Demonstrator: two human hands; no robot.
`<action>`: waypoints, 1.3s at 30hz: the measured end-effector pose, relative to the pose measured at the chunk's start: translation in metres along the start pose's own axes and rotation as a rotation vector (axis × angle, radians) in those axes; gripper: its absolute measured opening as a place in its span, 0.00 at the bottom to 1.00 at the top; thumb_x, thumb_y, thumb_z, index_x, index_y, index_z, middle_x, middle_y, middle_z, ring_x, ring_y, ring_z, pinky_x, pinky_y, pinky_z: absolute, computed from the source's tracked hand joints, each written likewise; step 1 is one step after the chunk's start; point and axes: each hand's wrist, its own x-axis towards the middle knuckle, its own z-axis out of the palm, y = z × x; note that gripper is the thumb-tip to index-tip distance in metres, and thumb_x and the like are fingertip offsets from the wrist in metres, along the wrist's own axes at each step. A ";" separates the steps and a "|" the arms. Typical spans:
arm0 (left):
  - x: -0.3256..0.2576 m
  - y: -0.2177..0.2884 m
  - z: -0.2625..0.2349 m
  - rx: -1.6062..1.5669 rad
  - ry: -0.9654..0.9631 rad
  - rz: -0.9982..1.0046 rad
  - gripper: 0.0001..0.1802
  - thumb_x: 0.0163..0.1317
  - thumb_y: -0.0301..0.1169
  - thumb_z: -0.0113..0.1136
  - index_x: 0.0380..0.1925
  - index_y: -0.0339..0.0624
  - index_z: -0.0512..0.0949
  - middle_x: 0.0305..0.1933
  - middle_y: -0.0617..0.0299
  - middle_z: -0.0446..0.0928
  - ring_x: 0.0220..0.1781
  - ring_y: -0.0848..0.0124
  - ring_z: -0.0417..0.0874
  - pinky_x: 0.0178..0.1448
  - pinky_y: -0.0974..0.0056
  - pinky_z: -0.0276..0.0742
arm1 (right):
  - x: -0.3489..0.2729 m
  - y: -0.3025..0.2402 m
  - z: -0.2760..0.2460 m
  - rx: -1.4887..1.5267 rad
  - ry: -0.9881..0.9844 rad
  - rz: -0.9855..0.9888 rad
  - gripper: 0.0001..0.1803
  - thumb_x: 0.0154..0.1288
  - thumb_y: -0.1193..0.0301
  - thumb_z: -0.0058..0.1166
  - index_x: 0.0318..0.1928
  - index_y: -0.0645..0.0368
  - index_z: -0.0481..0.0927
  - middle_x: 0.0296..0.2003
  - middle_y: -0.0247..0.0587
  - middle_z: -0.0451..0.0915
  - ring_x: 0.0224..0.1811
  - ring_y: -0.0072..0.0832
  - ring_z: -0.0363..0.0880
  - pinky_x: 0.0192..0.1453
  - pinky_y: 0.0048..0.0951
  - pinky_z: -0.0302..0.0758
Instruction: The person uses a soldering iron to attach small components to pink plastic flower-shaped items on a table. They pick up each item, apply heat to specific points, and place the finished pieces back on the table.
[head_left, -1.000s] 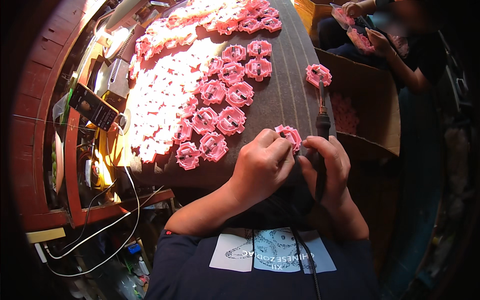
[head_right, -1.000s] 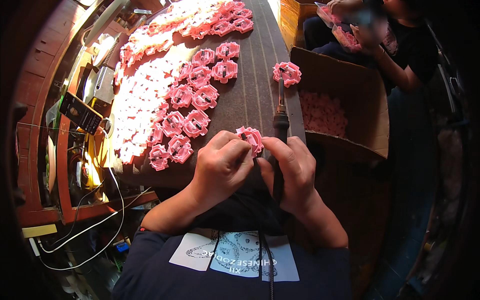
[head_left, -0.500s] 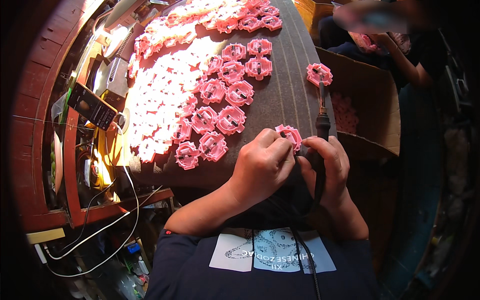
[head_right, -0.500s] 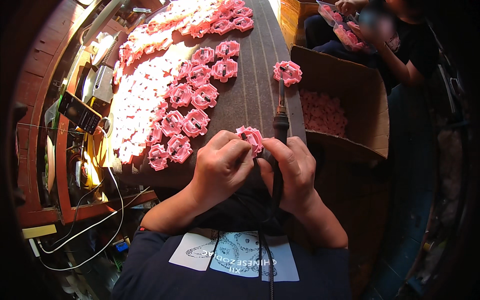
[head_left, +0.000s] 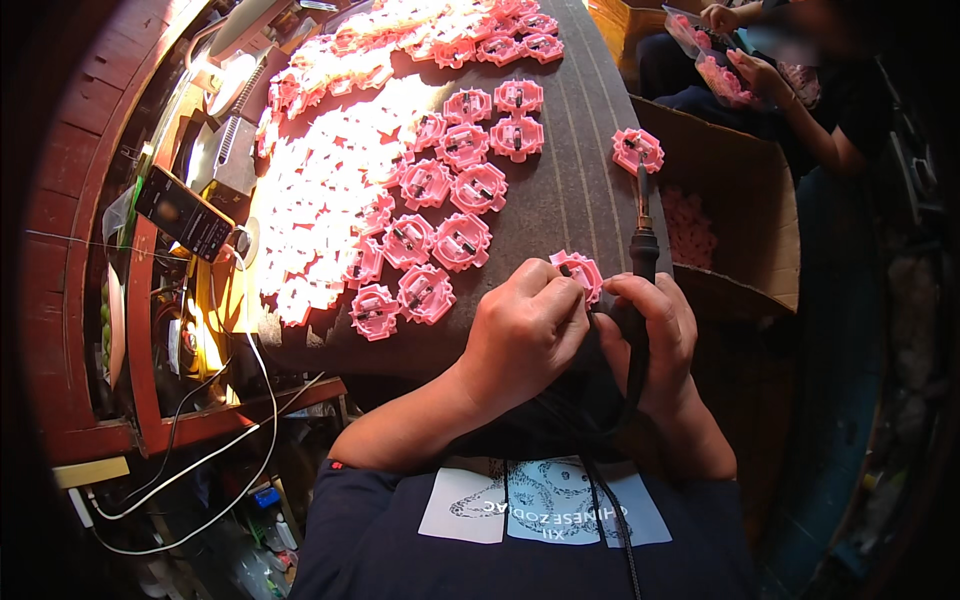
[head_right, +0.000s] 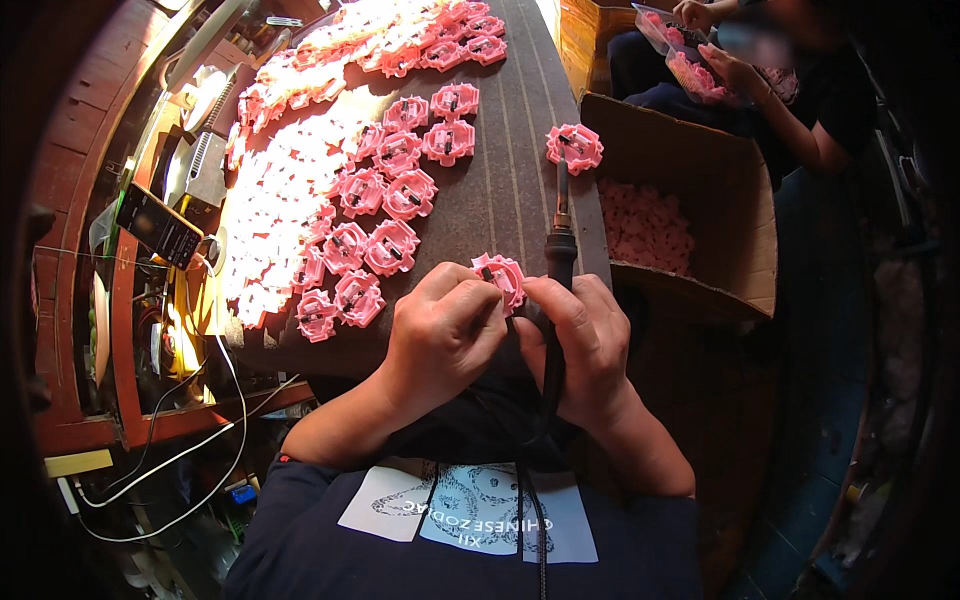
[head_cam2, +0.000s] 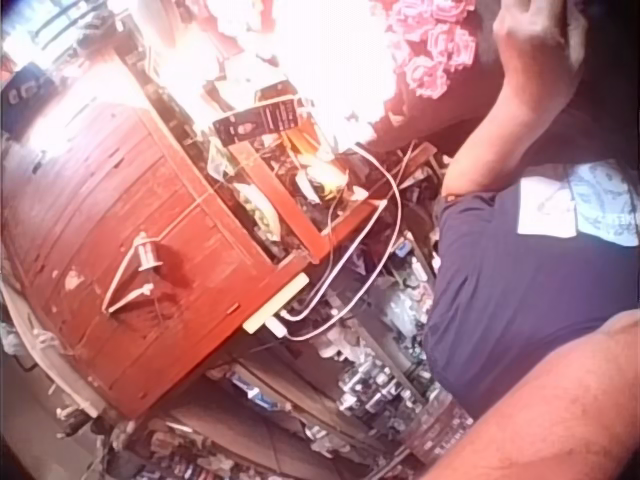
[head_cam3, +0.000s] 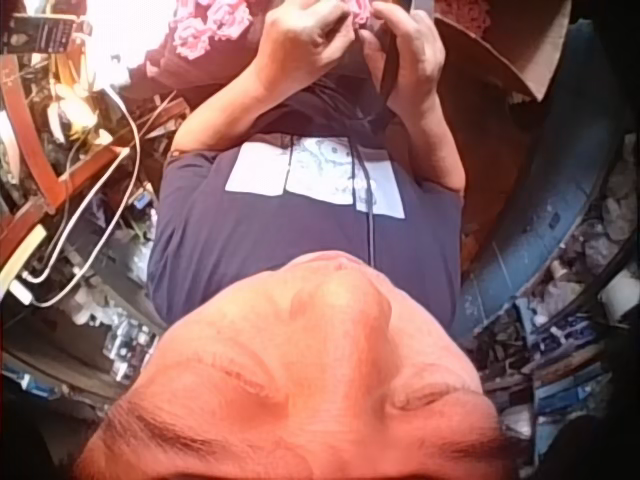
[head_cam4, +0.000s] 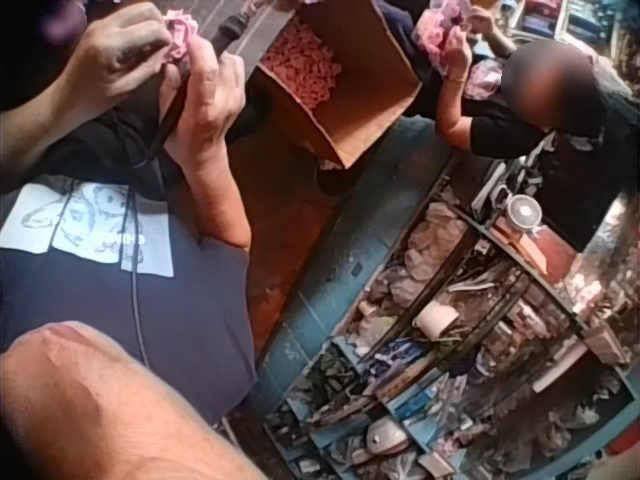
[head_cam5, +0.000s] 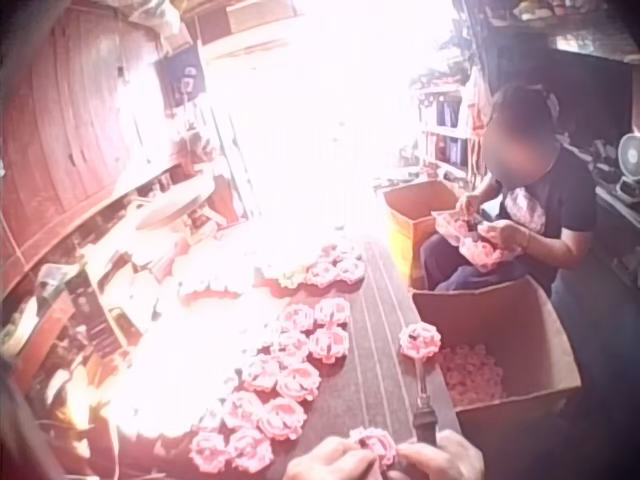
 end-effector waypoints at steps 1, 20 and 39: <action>0.000 0.000 0.000 0.001 0.002 0.001 0.08 0.60 0.20 0.73 0.37 0.40 0.85 0.37 0.54 0.82 0.34 0.56 0.87 0.37 0.56 0.84 | 0.000 0.000 0.000 0.000 0.001 0.001 0.26 0.61 0.79 0.69 0.60 0.64 0.78 0.40 0.50 0.84 0.32 0.46 0.78 0.36 0.44 0.75; 0.000 0.004 -0.004 -0.036 -0.016 -0.008 0.06 0.61 0.21 0.69 0.38 0.38 0.83 0.37 0.52 0.79 0.37 0.51 0.84 0.42 0.51 0.84 | 0.019 -0.007 0.001 -0.077 -0.137 -0.002 0.33 0.58 0.73 0.72 0.64 0.61 0.75 0.50 0.53 0.86 0.42 0.51 0.84 0.46 0.46 0.79; 0.008 -0.005 -0.051 0.510 -0.175 0.000 0.17 0.61 0.31 0.74 0.48 0.39 0.84 0.51 0.54 0.80 0.52 0.52 0.80 0.57 0.50 0.76 | 0.026 -0.006 0.010 -0.122 0.042 -0.055 0.30 0.58 0.80 0.67 0.62 0.64 0.75 0.50 0.56 0.85 0.41 0.54 0.81 0.48 0.50 0.79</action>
